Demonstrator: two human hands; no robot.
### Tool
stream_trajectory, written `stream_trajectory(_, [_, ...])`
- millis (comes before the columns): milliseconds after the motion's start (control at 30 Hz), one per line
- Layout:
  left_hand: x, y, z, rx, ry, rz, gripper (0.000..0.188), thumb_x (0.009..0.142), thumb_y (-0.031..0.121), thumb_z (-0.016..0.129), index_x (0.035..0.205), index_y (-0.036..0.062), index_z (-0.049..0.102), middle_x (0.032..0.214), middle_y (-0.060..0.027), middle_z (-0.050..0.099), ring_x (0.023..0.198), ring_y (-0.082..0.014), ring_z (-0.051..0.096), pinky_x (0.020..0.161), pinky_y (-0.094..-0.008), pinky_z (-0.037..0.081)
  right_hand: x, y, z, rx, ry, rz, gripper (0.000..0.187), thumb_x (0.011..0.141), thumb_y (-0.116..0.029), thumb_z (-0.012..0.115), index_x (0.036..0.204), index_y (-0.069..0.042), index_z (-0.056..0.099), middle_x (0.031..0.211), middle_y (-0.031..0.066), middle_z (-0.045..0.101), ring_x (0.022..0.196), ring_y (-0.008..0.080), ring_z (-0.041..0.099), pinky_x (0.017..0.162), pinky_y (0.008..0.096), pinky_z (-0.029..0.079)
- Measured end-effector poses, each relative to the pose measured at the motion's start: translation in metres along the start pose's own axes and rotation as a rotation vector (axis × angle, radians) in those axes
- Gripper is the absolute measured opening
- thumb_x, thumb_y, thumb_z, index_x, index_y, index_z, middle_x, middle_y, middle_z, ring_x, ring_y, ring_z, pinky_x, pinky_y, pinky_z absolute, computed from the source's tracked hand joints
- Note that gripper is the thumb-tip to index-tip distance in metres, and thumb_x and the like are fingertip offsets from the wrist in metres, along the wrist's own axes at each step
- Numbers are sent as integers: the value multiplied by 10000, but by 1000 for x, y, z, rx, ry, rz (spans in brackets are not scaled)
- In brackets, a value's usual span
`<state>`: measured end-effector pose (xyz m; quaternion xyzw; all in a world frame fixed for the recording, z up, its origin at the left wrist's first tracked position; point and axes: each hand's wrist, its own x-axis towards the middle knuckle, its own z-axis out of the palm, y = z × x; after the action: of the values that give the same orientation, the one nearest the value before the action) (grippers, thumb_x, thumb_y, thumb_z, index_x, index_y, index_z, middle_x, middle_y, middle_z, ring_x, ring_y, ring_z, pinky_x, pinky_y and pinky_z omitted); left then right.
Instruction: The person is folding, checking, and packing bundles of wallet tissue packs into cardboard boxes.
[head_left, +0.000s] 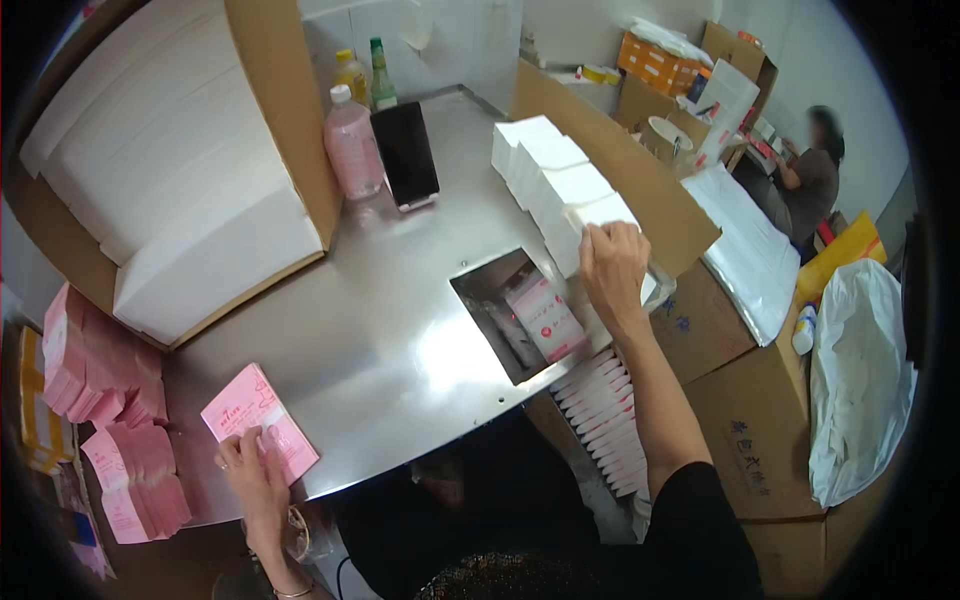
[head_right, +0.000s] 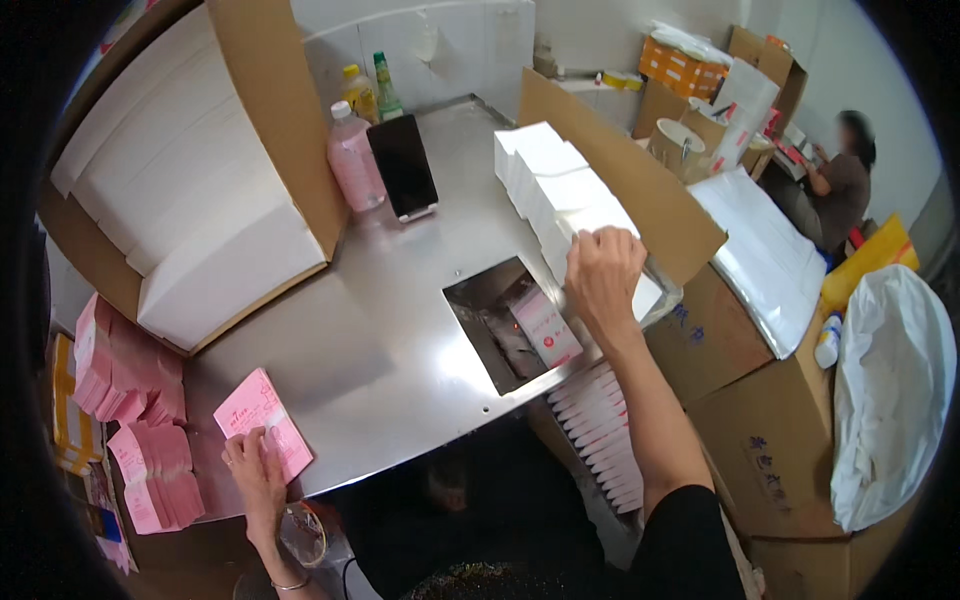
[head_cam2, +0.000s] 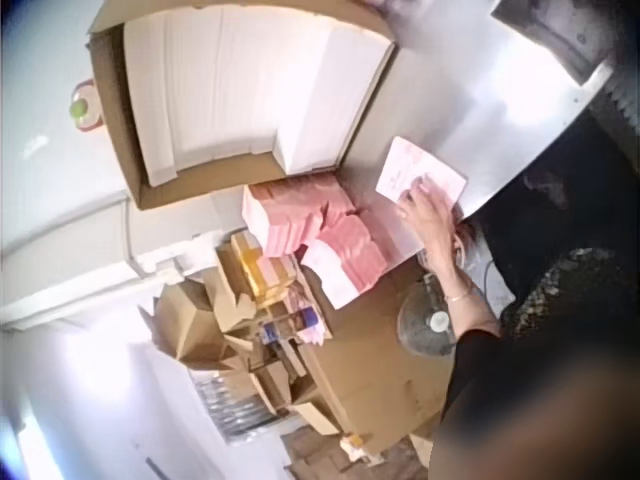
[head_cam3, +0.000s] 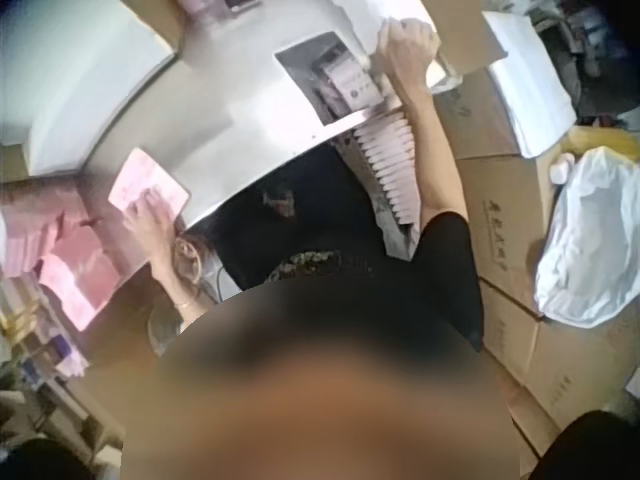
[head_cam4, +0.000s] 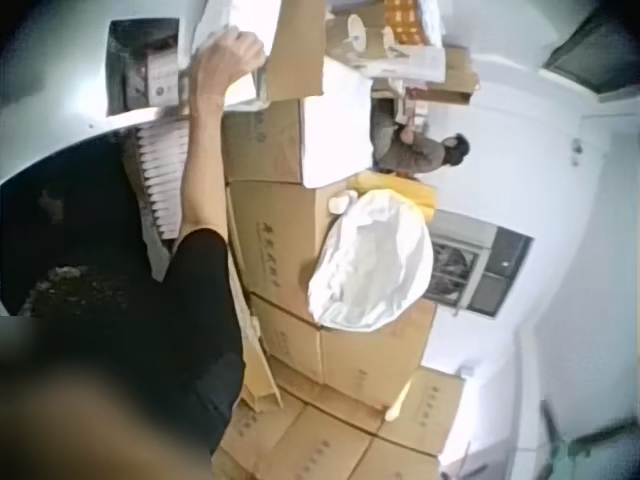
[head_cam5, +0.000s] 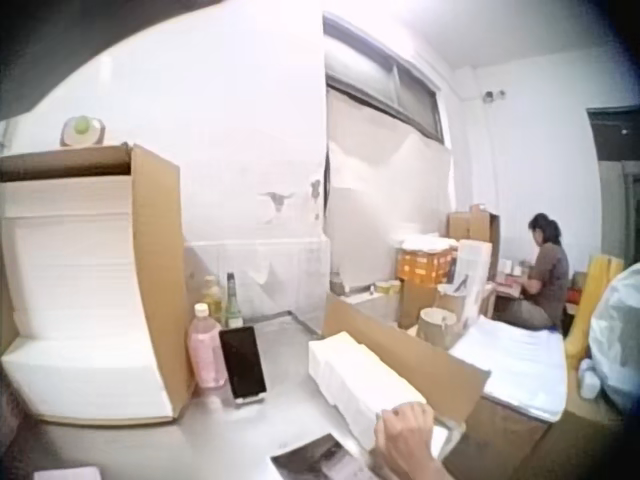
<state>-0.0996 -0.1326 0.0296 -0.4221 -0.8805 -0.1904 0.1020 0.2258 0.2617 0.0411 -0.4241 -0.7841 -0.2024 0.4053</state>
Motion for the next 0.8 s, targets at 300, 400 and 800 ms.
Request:
stream_trajectory(300, [14, 38, 0, -172, 28, 133, 93, 862, 51, 649, 945, 53, 607, 894, -121, 541, 923, -307, 515, 849, -423, 389, 14, 8, -7, 145, -139, 173, 177, 883, -172, 621, 861, -46, 743, 875, 117, 636, 933, 297, 575, 824, 462, 424])
stream_trajectory(400, [16, 97, 22, -361, -16, 383, 97, 841, 31, 674, 921, 55, 624, 882, -137, 546, 883, -311, 522, 780, -422, 408, 16, 13, -13, 159, -221, 225, 195, 882, -174, 616, 872, -43, 760, 890, 125, 658, 954, 303, 584, 850, 477, 426])
stream_trajectory(800, [17, 159, 71, -491, -75, 633, 373, 796, 199, 730, 1078, -5, 596, 1162, -207, 555, 1069, -371, 534, 852, -464, 428, -33, -73, -12, 436, -64, -239, 349, 836, 11, 565, 1180, 24, 621, 1131, 195, 644, 1032, 386, 634, 971, 596, 420])
